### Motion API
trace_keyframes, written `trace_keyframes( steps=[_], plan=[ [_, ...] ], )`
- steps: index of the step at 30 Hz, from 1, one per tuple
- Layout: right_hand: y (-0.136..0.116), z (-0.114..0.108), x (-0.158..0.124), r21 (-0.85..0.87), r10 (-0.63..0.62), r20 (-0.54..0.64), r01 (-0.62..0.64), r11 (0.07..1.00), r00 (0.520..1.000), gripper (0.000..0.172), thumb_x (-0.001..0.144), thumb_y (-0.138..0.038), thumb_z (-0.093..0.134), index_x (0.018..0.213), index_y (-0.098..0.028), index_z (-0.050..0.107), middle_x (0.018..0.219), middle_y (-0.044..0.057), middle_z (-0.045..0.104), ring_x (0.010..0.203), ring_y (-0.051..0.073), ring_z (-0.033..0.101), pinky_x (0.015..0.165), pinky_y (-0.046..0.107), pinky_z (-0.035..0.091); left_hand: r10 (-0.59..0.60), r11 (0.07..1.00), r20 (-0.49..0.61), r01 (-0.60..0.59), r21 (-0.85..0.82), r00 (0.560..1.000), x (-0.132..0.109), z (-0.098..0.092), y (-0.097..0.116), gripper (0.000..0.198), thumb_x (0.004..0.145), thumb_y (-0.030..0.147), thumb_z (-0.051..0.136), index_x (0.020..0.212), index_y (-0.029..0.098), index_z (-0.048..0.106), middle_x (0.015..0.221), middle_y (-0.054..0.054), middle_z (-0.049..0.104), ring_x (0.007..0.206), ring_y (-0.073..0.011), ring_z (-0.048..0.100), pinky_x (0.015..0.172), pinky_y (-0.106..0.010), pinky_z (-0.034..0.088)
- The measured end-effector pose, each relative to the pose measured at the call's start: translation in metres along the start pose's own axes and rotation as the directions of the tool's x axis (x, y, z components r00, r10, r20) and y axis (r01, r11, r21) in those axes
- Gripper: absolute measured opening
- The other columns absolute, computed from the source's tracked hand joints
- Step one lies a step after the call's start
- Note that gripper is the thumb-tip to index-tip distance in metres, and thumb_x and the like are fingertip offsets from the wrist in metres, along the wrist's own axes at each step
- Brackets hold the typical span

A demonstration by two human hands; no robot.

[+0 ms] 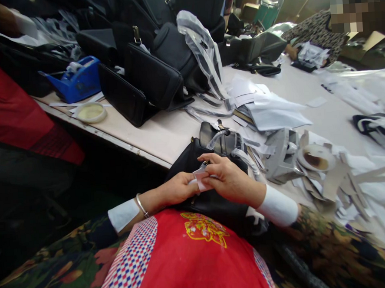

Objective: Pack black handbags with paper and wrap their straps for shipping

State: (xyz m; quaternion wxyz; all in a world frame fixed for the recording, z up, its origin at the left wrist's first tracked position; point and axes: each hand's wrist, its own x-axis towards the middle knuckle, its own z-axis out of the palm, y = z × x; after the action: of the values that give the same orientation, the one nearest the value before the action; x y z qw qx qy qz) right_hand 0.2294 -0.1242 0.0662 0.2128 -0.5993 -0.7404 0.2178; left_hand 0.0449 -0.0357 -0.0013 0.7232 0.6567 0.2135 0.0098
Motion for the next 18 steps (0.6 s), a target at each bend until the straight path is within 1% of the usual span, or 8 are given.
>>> trace_keyframes(
  steps=[2, 4, 6, 7, 10, 13, 15, 18],
  plan=[
    [0.004, 0.001, 0.007, 0.146, 0.114, 0.098, -0.127, 0.981, 0.989, 0.014, 0.088, -0.018, 0.059, 0.085, -0.019, 0.073, 0.120, 0.008, 0.070, 0.104, 0.022, 0.068, 0.089, 0.035, 0.054, 0.018, 0.999, -0.001, -0.018, 0.037, 1.000, -0.003, -0.001, 0.002, 0.039, 0.087, 0.052, 0.061, 0.085, 0.014, 0.065, 0.070, 0.001, 0.055, 0.063, -0.0109, 0.045, 0.056, -0.022, 0.034],
    [0.007, 0.002, 0.012, 0.209, 0.230, 0.168, -0.263, 0.942, 0.959, 0.012, 0.085, -0.020, 0.062, 0.087, -0.020, 0.074, 0.098, 0.004, 0.075, 0.087, 0.019, 0.070, 0.077, 0.031, 0.055, 0.027, 0.999, 0.026, -0.028, 0.044, 0.999, -0.004, -0.003, 0.003, 0.037, 0.088, 0.051, 0.059, 0.084, 0.014, 0.064, 0.071, 0.001, 0.055, 0.064, -0.0111, 0.046, 0.056, -0.022, 0.035],
    [0.006, 0.005, 0.014, 0.216, 0.333, 0.169, -0.365, 0.906, 0.927, 0.010, 0.081, -0.023, 0.064, 0.081, -0.019, 0.073, 0.079, 0.001, 0.073, 0.072, 0.017, 0.067, 0.065, 0.028, 0.052, 0.034, 0.999, 0.063, -0.036, 0.033, 0.997, -0.005, -0.004, 0.002, 0.034, 0.088, 0.048, 0.059, 0.085, 0.014, 0.063, 0.071, 0.001, 0.055, 0.063, -0.0113, 0.047, 0.056, -0.023, 0.036],
    [0.006, 0.006, 0.015, 0.218, 0.367, 0.150, -0.393, 0.893, 0.918, 0.009, 0.080, -0.023, 0.064, 0.077, -0.019, 0.072, 0.074, 0.000, 0.072, 0.069, 0.017, 0.066, 0.062, 0.027, 0.051, 0.036, 0.999, 0.077, -0.038, 0.024, 0.996, -0.004, -0.005, 0.001, 0.033, 0.087, 0.046, 0.060, 0.085, 0.013, 0.063, 0.071, 0.000, 0.055, 0.063, -0.0115, 0.047, 0.056, -0.023, 0.036],
    [0.002, 0.012, 0.015, 0.248, 0.398, 0.066, -0.401, 0.882, 0.915, 0.011, 0.079, -0.024, 0.065, 0.073, -0.019, 0.072, 0.077, 0.001, 0.074, 0.073, 0.018, 0.067, 0.066, 0.028, 0.051, 0.047, 0.999, 0.076, -0.048, 0.002, 0.996, -0.003, -0.003, 0.000, 0.035, 0.086, 0.048, 0.061, 0.082, 0.013, 0.062, 0.069, 0.001, 0.054, 0.061, -0.0112, 0.047, 0.055, -0.023, 0.036],
    [0.000, 0.017, 0.012, 0.249, 0.419, 0.015, -0.409, 0.878, 0.908, 0.012, 0.080, -0.026, 0.067, 0.074, -0.019, 0.074, 0.080, 0.003, 0.076, 0.077, 0.019, 0.069, 0.072, 0.031, 0.053, 0.084, 0.996, -0.034, -0.083, 0.036, 0.996, -0.002, 0.003, -0.001, 0.044, 0.088, 0.056, 0.059, 0.076, 0.014, 0.061, 0.065, 0.002, 0.050, 0.060, -0.0103, 0.043, 0.055, -0.024, 0.033],
    [0.000, 0.016, 0.010, 0.251, 0.414, 0.029, -0.407, 0.878, 0.910, 0.013, 0.081, -0.028, 0.067, 0.075, -0.018, 0.074, 0.082, 0.004, 0.076, 0.078, 0.020, 0.070, 0.073, 0.031, 0.054, 0.092, 0.994, -0.091, -0.085, 0.072, 0.992, 0.000, 0.006, -0.002, 0.045, 0.089, 0.055, 0.057, 0.072, 0.013, 0.062, 0.064, 0.003, 0.049, 0.059, -0.0100, 0.041, 0.055, -0.024, 0.032],
    [0.002, 0.005, 0.011, 0.222, 0.319, 0.117, -0.337, 0.915, 0.941, 0.017, 0.088, -0.031, 0.062, 0.088, -0.019, 0.075, 0.091, 0.005, 0.077, 0.084, 0.020, 0.072, 0.077, 0.031, 0.056, 0.065, 0.989, -0.092, -0.053, 0.135, 0.994, 0.001, 0.008, -0.005, 0.041, 0.090, 0.050, 0.057, 0.078, 0.012, 0.068, 0.065, 0.001, 0.054, 0.060, -0.0112, 0.046, 0.055, -0.024, 0.034]
  ],
)
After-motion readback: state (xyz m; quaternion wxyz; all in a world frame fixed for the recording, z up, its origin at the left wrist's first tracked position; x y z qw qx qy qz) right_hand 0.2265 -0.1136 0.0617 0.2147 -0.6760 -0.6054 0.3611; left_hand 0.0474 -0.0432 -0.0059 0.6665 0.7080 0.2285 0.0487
